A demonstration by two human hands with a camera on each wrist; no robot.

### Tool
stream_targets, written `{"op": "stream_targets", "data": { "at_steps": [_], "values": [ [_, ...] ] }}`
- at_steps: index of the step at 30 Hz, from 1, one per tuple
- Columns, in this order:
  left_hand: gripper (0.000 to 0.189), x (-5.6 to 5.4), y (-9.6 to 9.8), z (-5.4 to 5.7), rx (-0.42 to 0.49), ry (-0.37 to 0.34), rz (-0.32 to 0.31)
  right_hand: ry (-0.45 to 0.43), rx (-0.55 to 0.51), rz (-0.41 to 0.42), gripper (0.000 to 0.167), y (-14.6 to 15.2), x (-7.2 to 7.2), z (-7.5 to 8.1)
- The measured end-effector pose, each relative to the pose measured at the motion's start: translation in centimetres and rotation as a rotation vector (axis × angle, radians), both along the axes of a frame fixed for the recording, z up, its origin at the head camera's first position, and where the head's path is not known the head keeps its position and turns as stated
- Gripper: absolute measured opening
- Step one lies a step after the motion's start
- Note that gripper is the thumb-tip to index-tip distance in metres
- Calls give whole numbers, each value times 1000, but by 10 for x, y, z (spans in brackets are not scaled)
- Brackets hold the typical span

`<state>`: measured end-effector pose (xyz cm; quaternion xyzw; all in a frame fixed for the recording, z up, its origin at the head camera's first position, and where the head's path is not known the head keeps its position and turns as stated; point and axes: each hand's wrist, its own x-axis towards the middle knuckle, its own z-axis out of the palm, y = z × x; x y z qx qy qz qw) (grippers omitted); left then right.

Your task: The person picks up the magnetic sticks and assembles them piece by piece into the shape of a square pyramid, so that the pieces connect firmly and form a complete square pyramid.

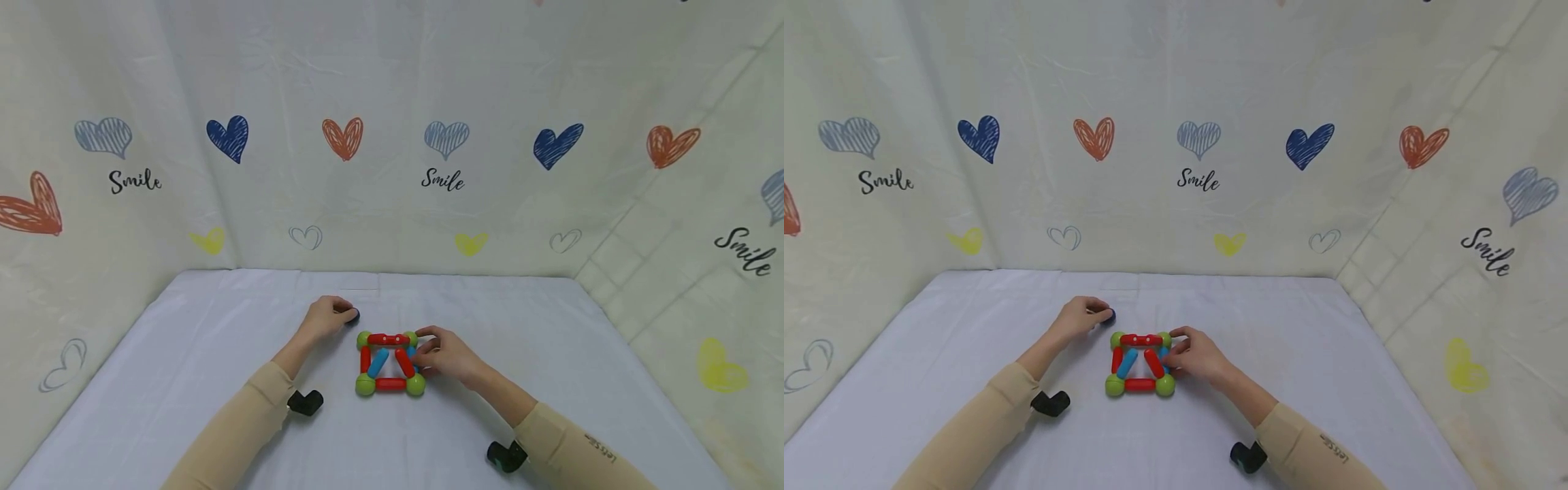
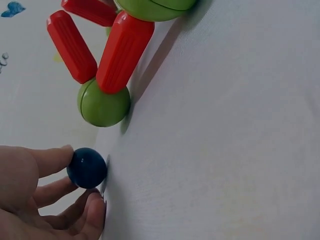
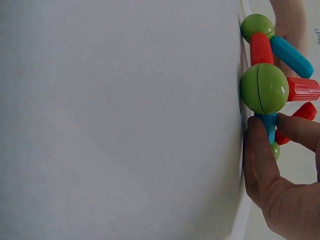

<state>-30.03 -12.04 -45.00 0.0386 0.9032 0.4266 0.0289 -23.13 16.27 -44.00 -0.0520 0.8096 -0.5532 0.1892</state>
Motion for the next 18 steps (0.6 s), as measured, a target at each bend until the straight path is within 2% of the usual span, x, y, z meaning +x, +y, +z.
{"op": "stream_targets", "data": {
  "at_steps": [9, 18],
  "values": [
    [27, 6, 0, -3, 24, 29, -43, -4, 0, -1, 57, 0, 1, 2],
    [31, 10, -2, -3, 87, 35, -66, 0, -5, -1, 57, -1, 0, 1]
  ]
}}
